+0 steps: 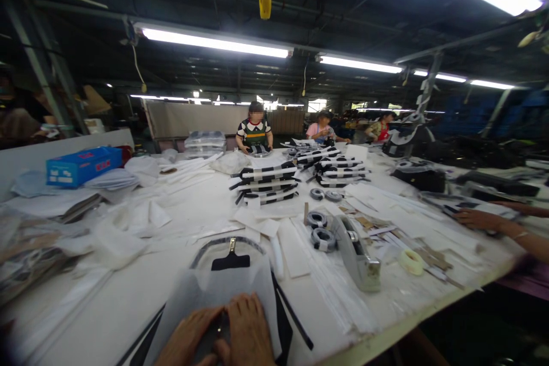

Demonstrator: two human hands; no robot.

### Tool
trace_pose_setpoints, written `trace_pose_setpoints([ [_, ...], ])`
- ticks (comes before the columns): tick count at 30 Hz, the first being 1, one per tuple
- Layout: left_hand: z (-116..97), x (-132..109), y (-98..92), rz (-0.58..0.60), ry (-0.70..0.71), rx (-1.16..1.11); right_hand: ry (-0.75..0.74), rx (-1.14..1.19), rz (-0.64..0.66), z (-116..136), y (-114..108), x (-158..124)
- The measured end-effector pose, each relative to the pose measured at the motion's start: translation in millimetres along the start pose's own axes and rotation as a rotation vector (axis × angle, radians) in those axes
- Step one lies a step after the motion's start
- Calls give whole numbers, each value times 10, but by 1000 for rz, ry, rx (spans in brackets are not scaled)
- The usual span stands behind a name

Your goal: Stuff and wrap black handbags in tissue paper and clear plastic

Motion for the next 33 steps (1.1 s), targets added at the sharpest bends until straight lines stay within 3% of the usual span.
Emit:
trace_pose_setpoints([
  [4,-42,3,2,-40,149,121,-16,13,53,-22,27,15],
  [10,-56,4,4,-82,223,179,-15,-21,85,-22,37,19],
  [33,50,-47,113,-60,187,135,0,-11,134,28,-7,11],
])
Point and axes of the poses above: each hand's wrist, its own x-axis towards the middle knuckle, its own y-axis out of the palm, z = x × y, the point moved 8 cm from there along x, towards the middle knuckle, and after that the axes turned 7 degrees about y, right-handed, at the moved point
